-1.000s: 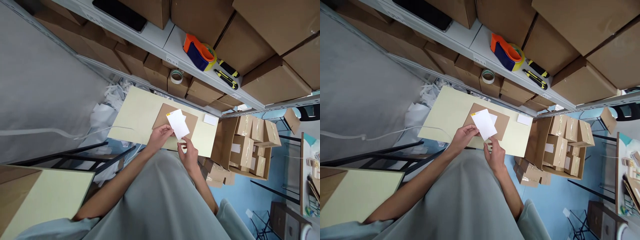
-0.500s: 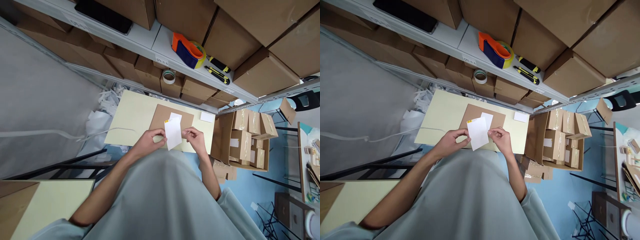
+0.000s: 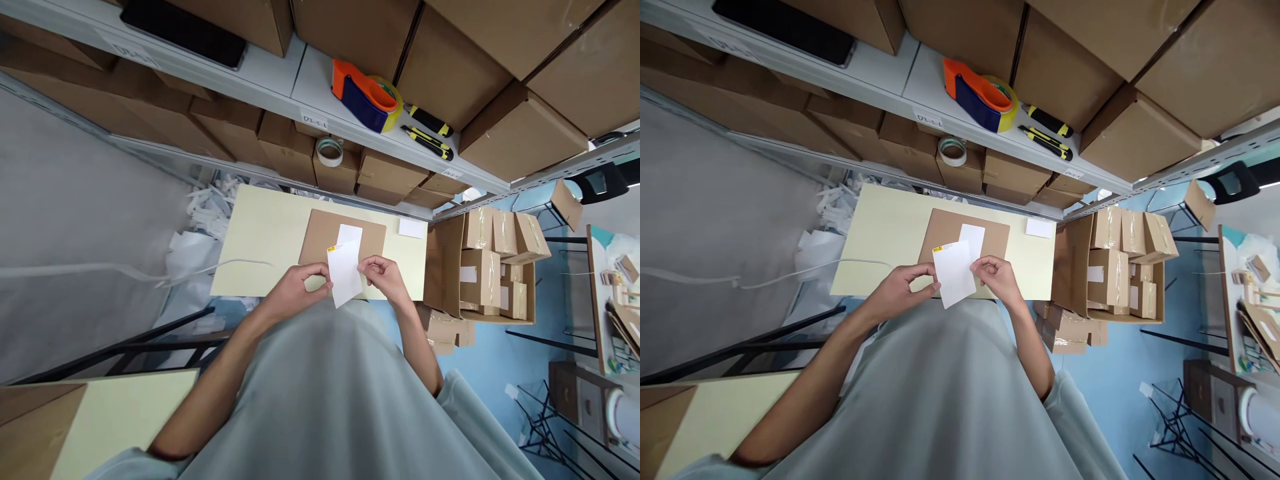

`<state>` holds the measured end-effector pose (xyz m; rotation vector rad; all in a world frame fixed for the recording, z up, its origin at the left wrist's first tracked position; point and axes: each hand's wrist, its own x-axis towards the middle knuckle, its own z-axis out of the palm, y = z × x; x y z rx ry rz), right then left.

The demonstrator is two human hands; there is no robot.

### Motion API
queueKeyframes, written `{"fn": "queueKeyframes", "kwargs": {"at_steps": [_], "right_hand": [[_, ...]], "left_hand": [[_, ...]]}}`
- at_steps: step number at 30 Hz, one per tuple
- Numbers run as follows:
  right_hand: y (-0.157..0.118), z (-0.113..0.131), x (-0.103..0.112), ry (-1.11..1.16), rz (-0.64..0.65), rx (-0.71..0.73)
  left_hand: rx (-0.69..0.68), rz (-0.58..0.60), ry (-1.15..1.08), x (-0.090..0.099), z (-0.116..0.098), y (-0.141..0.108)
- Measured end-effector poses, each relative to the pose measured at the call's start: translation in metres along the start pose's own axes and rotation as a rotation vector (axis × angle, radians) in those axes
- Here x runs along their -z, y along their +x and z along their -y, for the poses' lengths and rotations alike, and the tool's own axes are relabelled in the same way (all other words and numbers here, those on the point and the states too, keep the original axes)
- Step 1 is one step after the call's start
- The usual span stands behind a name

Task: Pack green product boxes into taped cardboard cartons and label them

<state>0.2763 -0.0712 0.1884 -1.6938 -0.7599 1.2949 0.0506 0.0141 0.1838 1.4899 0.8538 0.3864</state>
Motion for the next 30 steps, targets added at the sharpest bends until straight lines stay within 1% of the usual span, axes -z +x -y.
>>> {"fn": "queueKeyframes", "kwargs": {"at_steps": [3,8,10,11,12,14,16,19,20,21,22,23,24,27,28,29,30], "right_hand": [[-0.001,-0.002,0.0,0.028,-0.007,-0.031],[-0.006,-0.007,-0.002,0.043,0.026,-0.057],[-0.007,-0.011,-0.003,0.009,0.003,-0.033],[-0.008,-0.013,-0.003,-0.023,-0.029,-0.011],[-0.008,-0.015,-0.002,-0.069,-0.08,0.019],[-0.009,-0.017,0.001,-0.21,-0.244,0.111],[-0.01,-0.018,0.009,-0.397,-0.478,0.226],[-0.013,-0.016,0.022,-0.641,-0.835,0.357],[-0.014,-0.017,0.025,-0.7,-0.922,0.38],[-0.015,-0.018,0.025,-0.756,-0.977,0.401],[-0.017,-0.019,0.022,-0.812,-0.989,0.426],[-0.019,-0.022,0.016,-0.873,-0.951,0.462],[-0.022,-0.025,0.007,-0.935,-0.862,0.508],[-0.033,-0.035,-0.028,-1.06,-0.449,0.659],[-0.037,-0.038,-0.04,-1.066,-0.349,0.695],[-0.041,-0.04,-0.051,-1.058,-0.285,0.722],[-0.044,-0.041,-0.06,-1.037,-0.25,0.738]], "left_hand": [[-0.006,0.019,0.001,0.003,0.002,0.0],[-0.028,0.06,-0.003,0.005,0.007,0.001],[-0.024,0.055,-0.006,0.005,0.014,0.003],[-0.01,0.042,-0.004,0.006,0.019,0.005],[0.014,0.02,0.001,0.006,0.026,0.008],[0.079,-0.041,0.017,0.008,0.04,0.013],[0.125,-0.094,0.01,0.012,0.054,0.017],[0.131,-0.145,-0.043,0.016,0.069,0.017],[0.124,-0.152,-0.059,0.017,0.072,0.017],[0.115,-0.157,-0.071,0.016,0.073,0.016],[0.105,-0.156,-0.083,0.015,0.074,0.015],[0.094,-0.152,-0.099,0.014,0.075,0.015],[0.083,-0.148,-0.123,0.011,0.076,0.015],[0.076,-0.167,-0.219,0.002,0.078,0.017],[0.079,-0.176,-0.242,0.0,0.079,0.018],[0.082,-0.182,-0.253,-0.002,0.08,0.019],[0.084,-0.183,-0.256,-0.003,0.082,0.019]]}}
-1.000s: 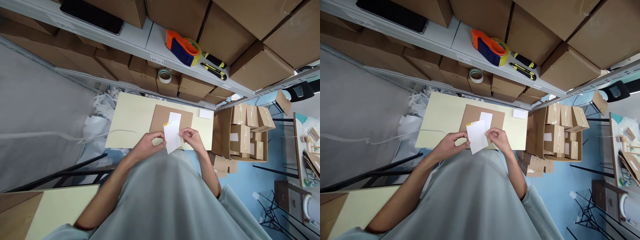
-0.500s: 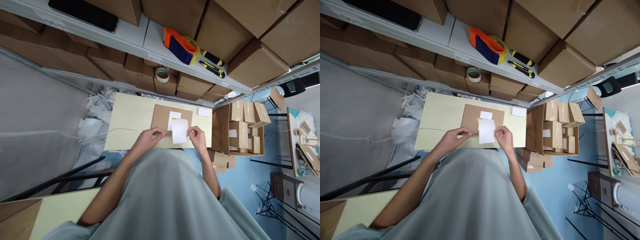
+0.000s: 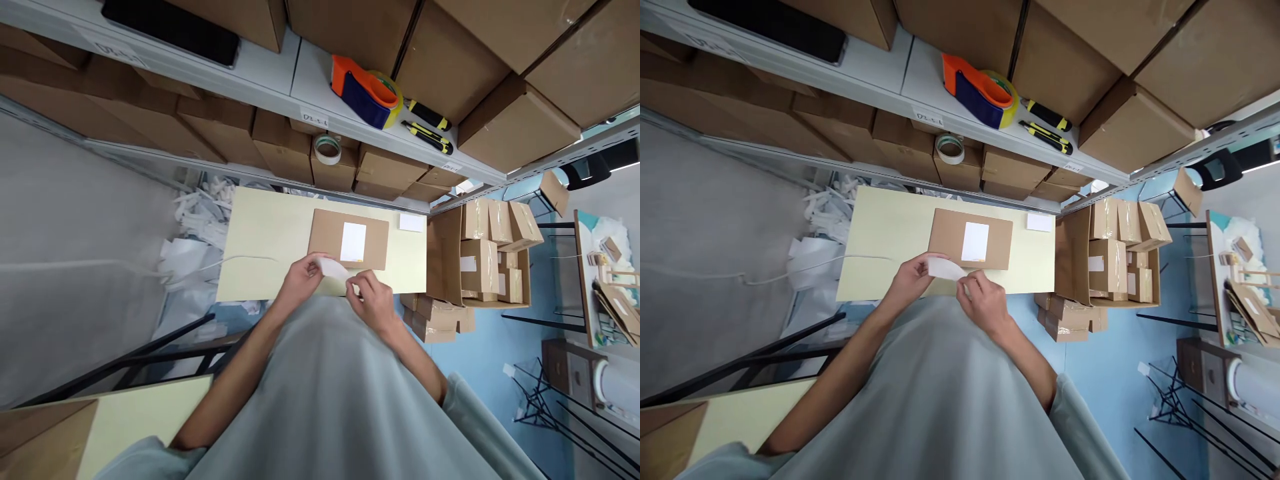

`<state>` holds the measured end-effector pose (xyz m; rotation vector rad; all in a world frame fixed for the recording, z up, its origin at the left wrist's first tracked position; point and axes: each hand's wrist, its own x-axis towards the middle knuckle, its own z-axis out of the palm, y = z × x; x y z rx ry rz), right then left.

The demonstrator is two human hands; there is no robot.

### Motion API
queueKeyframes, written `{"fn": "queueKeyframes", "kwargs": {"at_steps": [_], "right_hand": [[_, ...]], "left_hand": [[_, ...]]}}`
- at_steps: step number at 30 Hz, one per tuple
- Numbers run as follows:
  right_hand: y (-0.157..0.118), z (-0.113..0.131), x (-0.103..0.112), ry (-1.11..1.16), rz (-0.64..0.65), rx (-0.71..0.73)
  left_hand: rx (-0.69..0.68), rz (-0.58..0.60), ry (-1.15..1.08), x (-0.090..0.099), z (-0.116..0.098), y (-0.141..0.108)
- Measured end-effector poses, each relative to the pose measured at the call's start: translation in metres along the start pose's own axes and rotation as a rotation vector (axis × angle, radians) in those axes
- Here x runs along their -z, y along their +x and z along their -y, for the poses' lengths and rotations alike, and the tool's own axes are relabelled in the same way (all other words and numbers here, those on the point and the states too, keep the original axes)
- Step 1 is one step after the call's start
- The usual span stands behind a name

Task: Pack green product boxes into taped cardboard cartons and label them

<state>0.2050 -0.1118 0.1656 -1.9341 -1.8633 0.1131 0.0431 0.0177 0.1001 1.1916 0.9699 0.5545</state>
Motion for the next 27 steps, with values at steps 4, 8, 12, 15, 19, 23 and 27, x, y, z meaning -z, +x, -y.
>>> {"fn": "queueKeyframes", "kwargs": {"at_steps": [4,8,12,15,19,23,27], "right_hand": [[-0.001,0.015,-0.002,0.155,0.004,-0.075],[0.006,0.004,0.0,0.383,-0.008,-0.279],[0.015,-0.025,-0.012,0.542,-0.013,-0.54],[0.019,-0.052,-0.031,0.579,-0.006,-0.706],[0.027,-0.082,-0.055,0.546,0.039,-0.846],[0.04,-0.098,-0.072,0.408,0.086,-0.924],[0.052,-0.106,-0.083,0.299,0.126,-0.963]], "left_hand": [[0.029,0.006,-0.024,0.001,0.008,0.0],[0.099,-0.009,-0.04,0.002,0.013,-0.002],[0.115,-0.007,0.037,-0.001,0.018,0.003],[0.109,-0.003,0.119,-0.006,0.022,0.018],[0.111,0.031,0.323,-0.015,0.027,0.05],[0.164,0.031,0.592,-0.026,0.025,0.082],[0.212,0.021,0.725,-0.035,0.024,0.103]]}}
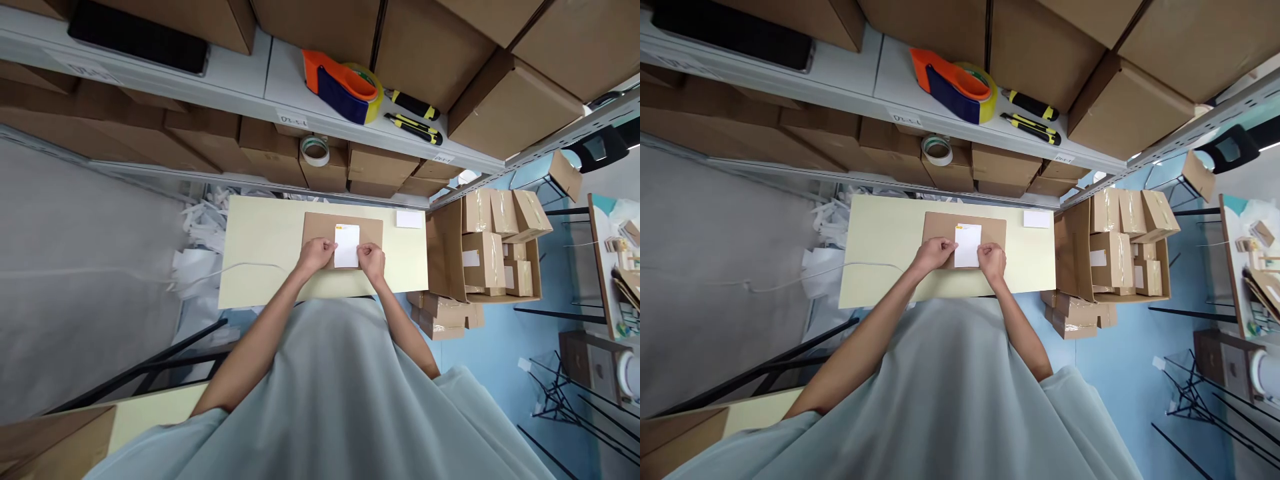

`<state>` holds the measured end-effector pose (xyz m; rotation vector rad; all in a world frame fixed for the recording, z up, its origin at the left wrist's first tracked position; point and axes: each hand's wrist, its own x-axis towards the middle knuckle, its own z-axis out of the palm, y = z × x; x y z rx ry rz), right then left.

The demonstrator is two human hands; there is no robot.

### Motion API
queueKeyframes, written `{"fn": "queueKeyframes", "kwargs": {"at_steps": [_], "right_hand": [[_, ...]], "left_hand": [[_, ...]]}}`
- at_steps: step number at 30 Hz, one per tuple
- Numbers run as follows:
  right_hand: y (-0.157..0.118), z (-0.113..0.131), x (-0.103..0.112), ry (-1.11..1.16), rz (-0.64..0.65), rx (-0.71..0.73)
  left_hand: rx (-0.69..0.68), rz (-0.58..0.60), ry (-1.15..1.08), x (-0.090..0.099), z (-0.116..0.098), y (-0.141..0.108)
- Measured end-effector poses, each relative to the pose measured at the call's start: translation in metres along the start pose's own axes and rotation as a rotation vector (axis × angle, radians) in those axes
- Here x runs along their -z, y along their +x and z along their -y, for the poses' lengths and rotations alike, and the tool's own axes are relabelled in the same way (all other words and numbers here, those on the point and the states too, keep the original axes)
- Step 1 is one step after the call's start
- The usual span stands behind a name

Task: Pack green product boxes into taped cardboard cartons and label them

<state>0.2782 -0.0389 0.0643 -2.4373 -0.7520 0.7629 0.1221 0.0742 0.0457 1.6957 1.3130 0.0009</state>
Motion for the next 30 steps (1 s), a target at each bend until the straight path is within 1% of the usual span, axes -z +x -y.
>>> {"fn": "queueKeyframes", "kwargs": {"at_steps": [4,10,16,21,26,30], "right_hand": [[0.009,0.001,-0.005,-0.048,0.015,-0.02],[0.014,0.006,-0.009,-0.169,0.053,-0.063],[0.015,0.011,-0.011,-0.242,0.07,-0.035],[0.017,0.011,-0.012,-0.263,0.076,-0.018],[0.017,0.011,-0.012,-0.312,0.079,-0.018],[0.015,0.012,-0.01,-0.31,0.088,-0.024]], "left_hand": [[0.03,-0.004,0.041,-0.002,-0.002,0.01],[0.051,-0.03,0.094,-0.009,-0.002,0.016],[0.046,-0.067,0.14,-0.019,-0.004,0.02],[0.057,-0.083,0.162,-0.022,-0.005,0.023],[0.079,-0.093,0.172,-0.022,-0.008,0.021],[0.055,-0.112,0.167,-0.02,-0.005,0.013]]}}
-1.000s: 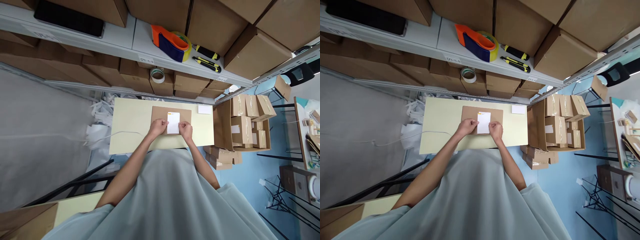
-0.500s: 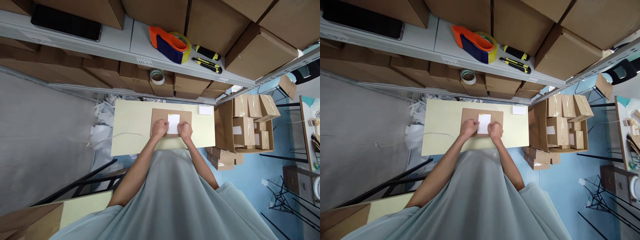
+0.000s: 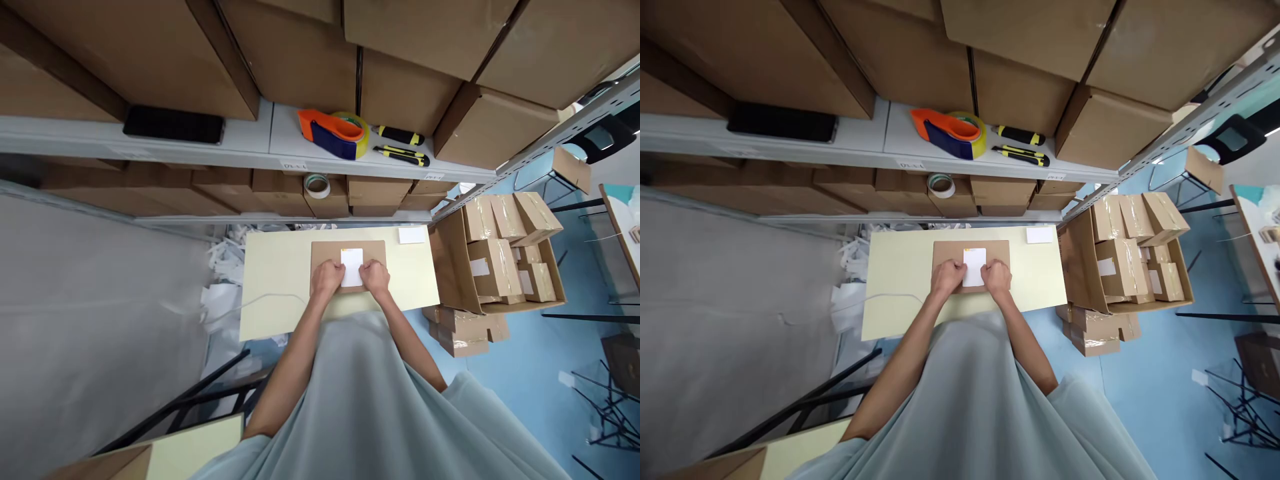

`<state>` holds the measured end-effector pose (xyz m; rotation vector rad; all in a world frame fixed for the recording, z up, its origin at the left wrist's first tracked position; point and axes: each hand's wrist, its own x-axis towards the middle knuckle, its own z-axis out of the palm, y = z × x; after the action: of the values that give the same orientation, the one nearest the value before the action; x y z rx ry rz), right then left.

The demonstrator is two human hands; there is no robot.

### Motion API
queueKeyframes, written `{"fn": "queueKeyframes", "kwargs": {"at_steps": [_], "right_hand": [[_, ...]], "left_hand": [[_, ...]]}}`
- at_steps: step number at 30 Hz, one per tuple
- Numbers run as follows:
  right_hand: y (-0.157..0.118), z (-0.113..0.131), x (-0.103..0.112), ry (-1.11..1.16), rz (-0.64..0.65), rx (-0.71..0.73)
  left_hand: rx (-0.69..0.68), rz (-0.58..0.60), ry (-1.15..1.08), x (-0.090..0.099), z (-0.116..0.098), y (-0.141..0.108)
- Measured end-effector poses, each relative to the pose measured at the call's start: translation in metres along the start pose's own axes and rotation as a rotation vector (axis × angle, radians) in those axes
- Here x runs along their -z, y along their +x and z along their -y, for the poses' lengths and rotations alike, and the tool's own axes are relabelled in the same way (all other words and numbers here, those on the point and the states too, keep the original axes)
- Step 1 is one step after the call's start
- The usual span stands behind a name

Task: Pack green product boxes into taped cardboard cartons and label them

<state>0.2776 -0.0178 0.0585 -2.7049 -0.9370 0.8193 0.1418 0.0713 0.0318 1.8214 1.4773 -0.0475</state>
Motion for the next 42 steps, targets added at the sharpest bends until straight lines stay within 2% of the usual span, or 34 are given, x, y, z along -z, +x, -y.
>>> {"fn": "queueKeyframes", "kwargs": {"at_steps": [9,12,17,21,24,27,32,35,42], "right_hand": [[-0.014,0.001,0.003,0.016,-0.035,0.044],[-0.022,-0.002,0.001,0.03,-0.052,0.088],[-0.027,-0.003,-0.011,-0.111,-0.096,0.184],[-0.023,0.001,-0.027,-0.184,-0.159,0.396],[-0.017,0.0,-0.035,-0.21,-0.131,0.523],[-0.013,-0.008,-0.039,-0.219,-0.097,0.542],[-0.019,-0.025,-0.047,-0.209,-0.13,0.5],[-0.026,-0.034,-0.05,-0.214,-0.099,0.559],[-0.021,-0.053,-0.033,-0.217,-0.013,0.709]], "left_hand": [[-0.098,-0.092,-0.017,0.0,0.011,-0.017],[-0.185,-0.158,0.027,-0.006,0.008,-0.028],[-0.358,-0.219,0.169,-0.024,0.011,-0.039],[-0.532,-0.183,0.28,-0.038,0.021,-0.032],[-0.572,-0.13,0.37,-0.041,0.031,-0.023],[-0.572,-0.128,0.402,-0.04,0.041,-0.017],[-0.527,-0.161,0.397,-0.046,0.05,-0.022],[-0.55,-0.152,0.417,-0.047,0.054,-0.028],[-0.704,-0.012,0.547,-0.024,0.067,-0.031]]}}
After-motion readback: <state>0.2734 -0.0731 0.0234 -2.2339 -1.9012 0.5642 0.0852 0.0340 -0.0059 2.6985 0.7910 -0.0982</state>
